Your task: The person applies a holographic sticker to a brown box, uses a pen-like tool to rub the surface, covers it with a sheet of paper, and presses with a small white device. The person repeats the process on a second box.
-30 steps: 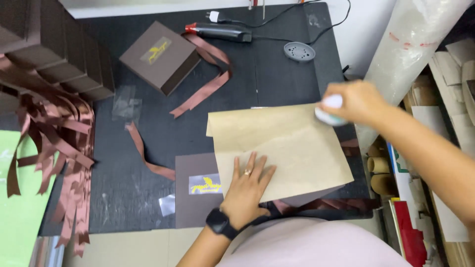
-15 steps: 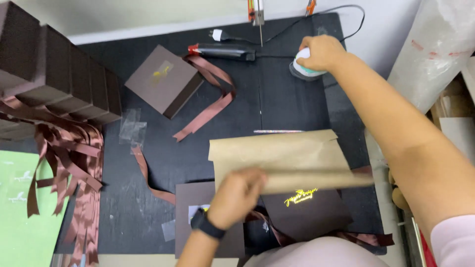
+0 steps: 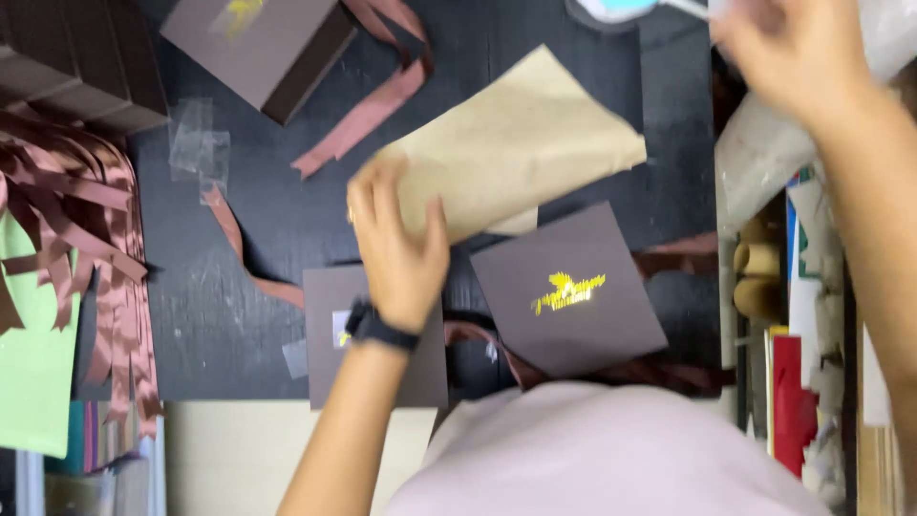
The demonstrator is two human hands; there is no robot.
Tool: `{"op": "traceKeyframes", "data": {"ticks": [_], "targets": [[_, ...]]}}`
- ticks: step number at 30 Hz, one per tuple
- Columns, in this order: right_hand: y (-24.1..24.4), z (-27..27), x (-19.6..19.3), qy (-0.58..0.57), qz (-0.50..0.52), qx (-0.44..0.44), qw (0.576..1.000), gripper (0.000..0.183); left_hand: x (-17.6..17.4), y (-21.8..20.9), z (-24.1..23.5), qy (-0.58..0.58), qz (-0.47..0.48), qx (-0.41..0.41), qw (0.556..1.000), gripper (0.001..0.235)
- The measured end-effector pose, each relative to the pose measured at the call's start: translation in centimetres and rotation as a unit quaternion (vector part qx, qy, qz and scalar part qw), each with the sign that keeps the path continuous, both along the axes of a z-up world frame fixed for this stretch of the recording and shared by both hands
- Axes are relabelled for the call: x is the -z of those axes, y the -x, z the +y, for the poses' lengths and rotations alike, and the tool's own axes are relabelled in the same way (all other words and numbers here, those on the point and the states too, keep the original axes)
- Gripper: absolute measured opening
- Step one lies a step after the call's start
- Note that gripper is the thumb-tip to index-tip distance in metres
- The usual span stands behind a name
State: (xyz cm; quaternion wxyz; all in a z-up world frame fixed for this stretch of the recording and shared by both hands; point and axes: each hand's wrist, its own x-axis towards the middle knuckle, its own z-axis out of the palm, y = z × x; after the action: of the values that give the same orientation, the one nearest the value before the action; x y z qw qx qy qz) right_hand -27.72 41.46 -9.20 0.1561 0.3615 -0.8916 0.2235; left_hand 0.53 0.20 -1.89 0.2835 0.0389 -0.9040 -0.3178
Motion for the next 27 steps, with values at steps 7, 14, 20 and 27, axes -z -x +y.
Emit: {"op": "traceKeyframes", "data": {"ticks": [7, 14, 20, 27], "targets": [[-26.7, -1.9, -0.6, 0.068, -0.483, 0.22, 0.845, 0.017, 1.6, -10.8, 5.7, -0.205, -0.163, 0.053, 0.964, 0.015], [-33.2, -5.5, 2.7, 0.112, -0.368, 0.167, 0.908, 0.038, 2.7, -10.2, 7.3, -0.196, -0.418, 0.06, 0.885, 0.075], [-35.8, -6.3, 3.7, 0.225, -0.366, 0.146, 0.891, 0.042, -0.5, -10.8, 8.4, -0.172, -0.478, 0.082, 0.857, 0.102], [-32.2, -7.5, -2.6, 0.464, -0.359, 0.076, 0.806, 0.072, -6.7, -9.4, 8.5, -0.098, -0.324, 0.079, 0.938, 0.103]]}}
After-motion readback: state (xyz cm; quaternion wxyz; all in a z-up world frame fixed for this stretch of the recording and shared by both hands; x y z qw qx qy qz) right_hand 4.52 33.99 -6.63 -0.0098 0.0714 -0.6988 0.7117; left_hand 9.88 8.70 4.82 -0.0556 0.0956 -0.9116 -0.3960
